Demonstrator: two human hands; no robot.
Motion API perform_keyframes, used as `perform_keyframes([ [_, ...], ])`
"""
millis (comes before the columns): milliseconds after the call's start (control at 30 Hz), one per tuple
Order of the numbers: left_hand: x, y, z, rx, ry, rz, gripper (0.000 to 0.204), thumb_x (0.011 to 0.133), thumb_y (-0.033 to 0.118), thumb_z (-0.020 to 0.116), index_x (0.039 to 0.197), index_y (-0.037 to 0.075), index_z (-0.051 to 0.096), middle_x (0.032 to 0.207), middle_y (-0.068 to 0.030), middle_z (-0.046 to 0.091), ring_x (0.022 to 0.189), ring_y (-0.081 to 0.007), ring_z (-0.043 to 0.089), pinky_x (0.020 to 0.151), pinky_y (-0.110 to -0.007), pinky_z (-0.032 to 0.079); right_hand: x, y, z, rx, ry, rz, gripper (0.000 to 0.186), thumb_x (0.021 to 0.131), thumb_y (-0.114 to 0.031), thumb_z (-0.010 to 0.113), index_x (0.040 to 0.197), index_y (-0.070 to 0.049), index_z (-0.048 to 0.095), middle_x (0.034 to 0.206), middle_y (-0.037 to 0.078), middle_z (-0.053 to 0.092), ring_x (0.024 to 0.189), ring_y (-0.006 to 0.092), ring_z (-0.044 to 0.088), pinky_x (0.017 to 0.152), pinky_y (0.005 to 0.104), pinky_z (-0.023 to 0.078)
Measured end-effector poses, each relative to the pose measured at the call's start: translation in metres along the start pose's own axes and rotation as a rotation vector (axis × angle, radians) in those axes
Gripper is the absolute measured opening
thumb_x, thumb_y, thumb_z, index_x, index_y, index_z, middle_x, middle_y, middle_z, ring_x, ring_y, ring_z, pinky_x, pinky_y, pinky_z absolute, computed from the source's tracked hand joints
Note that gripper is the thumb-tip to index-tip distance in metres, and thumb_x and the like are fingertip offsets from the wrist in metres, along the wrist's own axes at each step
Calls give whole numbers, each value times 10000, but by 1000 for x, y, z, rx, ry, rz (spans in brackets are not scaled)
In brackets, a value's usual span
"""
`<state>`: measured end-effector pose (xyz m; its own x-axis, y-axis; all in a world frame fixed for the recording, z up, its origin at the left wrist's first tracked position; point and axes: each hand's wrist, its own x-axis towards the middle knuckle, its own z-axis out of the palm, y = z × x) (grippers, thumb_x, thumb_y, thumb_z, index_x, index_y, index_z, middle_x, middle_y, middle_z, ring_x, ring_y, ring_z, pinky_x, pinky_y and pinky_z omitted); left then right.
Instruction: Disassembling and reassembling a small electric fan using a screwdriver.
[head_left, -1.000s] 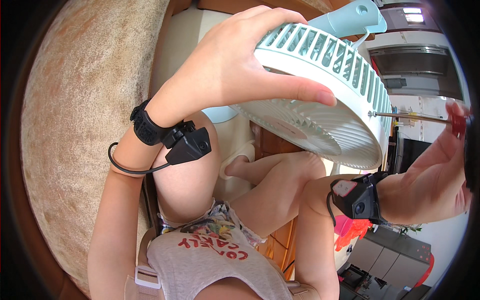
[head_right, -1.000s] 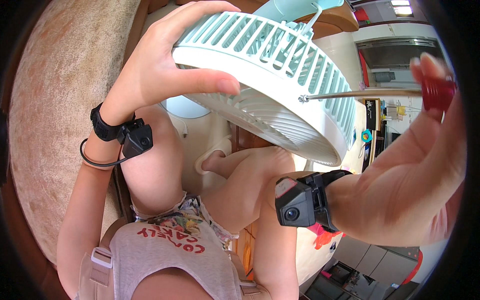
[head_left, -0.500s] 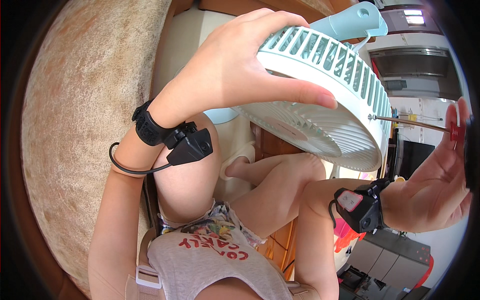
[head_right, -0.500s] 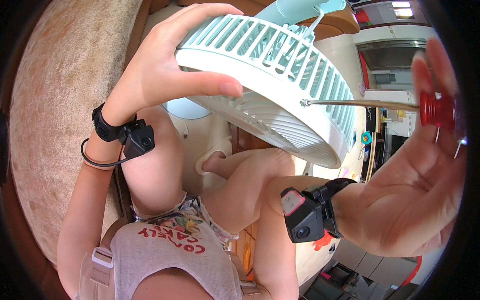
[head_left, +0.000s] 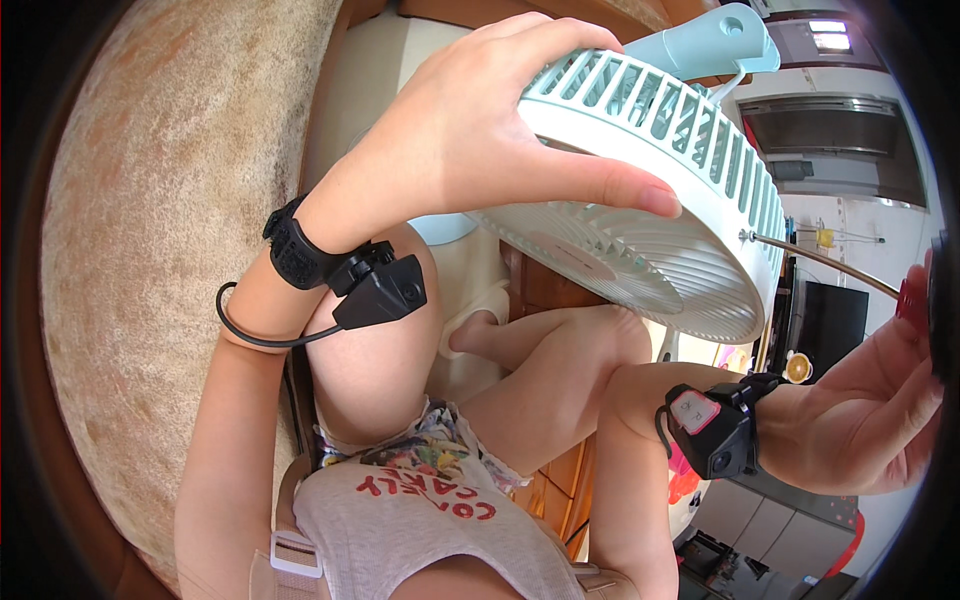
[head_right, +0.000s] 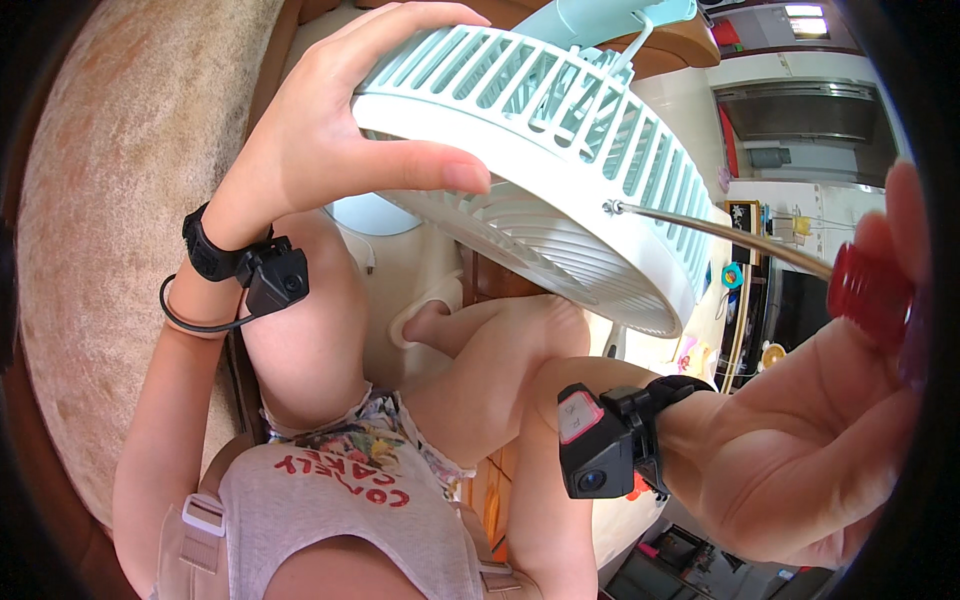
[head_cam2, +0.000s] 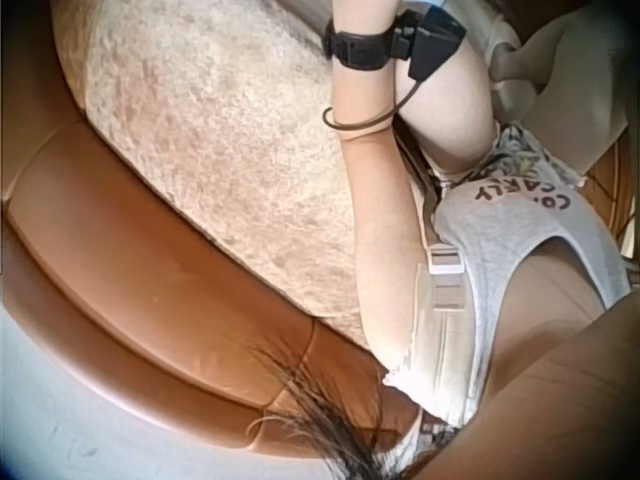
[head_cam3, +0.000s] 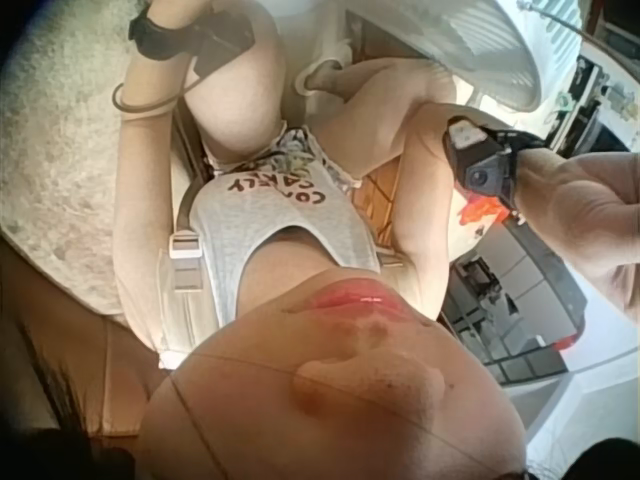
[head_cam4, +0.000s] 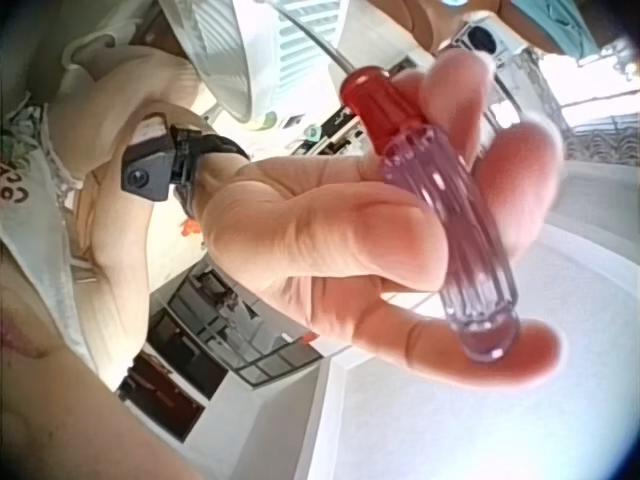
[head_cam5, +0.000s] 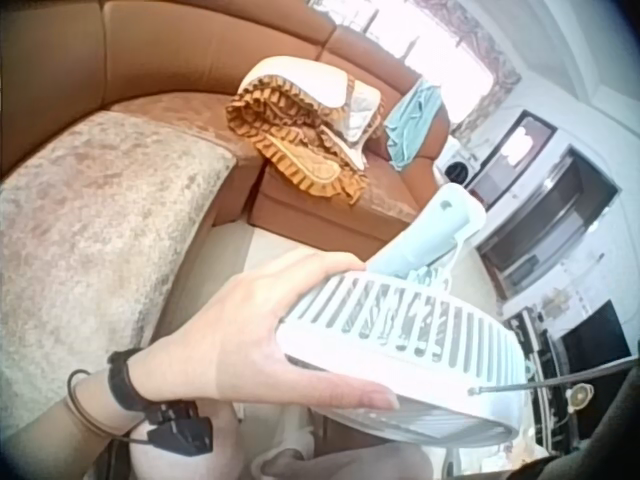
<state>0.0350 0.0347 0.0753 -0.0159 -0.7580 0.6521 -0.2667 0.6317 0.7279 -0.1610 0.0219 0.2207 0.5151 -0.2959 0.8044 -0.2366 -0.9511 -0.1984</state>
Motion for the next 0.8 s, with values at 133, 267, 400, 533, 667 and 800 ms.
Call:
perform_keyframes([
  [133, 0, -1, 1, -11, 9, 3, 821, 606, 501, 810, 1170, -25, 531, 1054, -191, 589, 1002, -278, 579, 858, -332, 463, -6, 0, 3, -22, 41, 24, 493, 952, -155, 474, 1409, -123, 291, 1119, 211, 591, 797, 269, 656, 583, 258, 543],
  [267, -3, -22, 15, 82, 149, -87, 782, 506, 571, 813, 1035, 22, 637, 960, -147, 636, 920, -276, 619, 817, -332, 491, -6, -1, 8, -25, 55, 38, 492, 955, -150, 466, 1412, -126, 286, 1122, 208, 590, 802, 270, 656, 585, 258, 543],
  [400, -4, -27, 19, 87, 170, -41, 818, 503, 600, 799, 1048, 15, 630, 972, -153, 636, 943, -285, 612, 838, -340, 483, -7, 0, 8, -23, 48, 48, 491, 957, -144, 457, 1415, -129, 281, 1125, 205, 589, 807, 271, 655, 587, 258, 543],
  [533, -2, -25, 16, 97, 138, -43, 838, 503, 620, 787, 1053, 9, 624, 980, -159, 636, 955, -288, 606, 849, -342, 478, -7, -1, 6, -14, 34, 46, 490, 960, -139, 449, 1418, -132, 277, 1129, 202, 589, 811, 273, 655, 588, 258, 544],
  [667, -3, -27, 15, 113, 161, -28, 839, 504, 627, 783, 1050, 10, 625, 978, -158, 636, 951, -289, 607, 848, -341, 478, -3, -3, 3, 12, 1, 24, 489, 962, -133, 440, 1421, -134, 272, 1132, 199, 588, 816, 274, 655, 590, 257, 544],
  [800, -3, -26, 17, 101, 170, -39, 842, 503, 621, 787, 1052, 4, 624, 979, -159, 636, 950, -287, 608, 850, -340, 477, 1, -2, -3, 64, -65, -11, 489, 964, -128, 432, 1424, -137, 267, 1135, 196, 587, 821, 275, 655, 592, 257, 545],
])
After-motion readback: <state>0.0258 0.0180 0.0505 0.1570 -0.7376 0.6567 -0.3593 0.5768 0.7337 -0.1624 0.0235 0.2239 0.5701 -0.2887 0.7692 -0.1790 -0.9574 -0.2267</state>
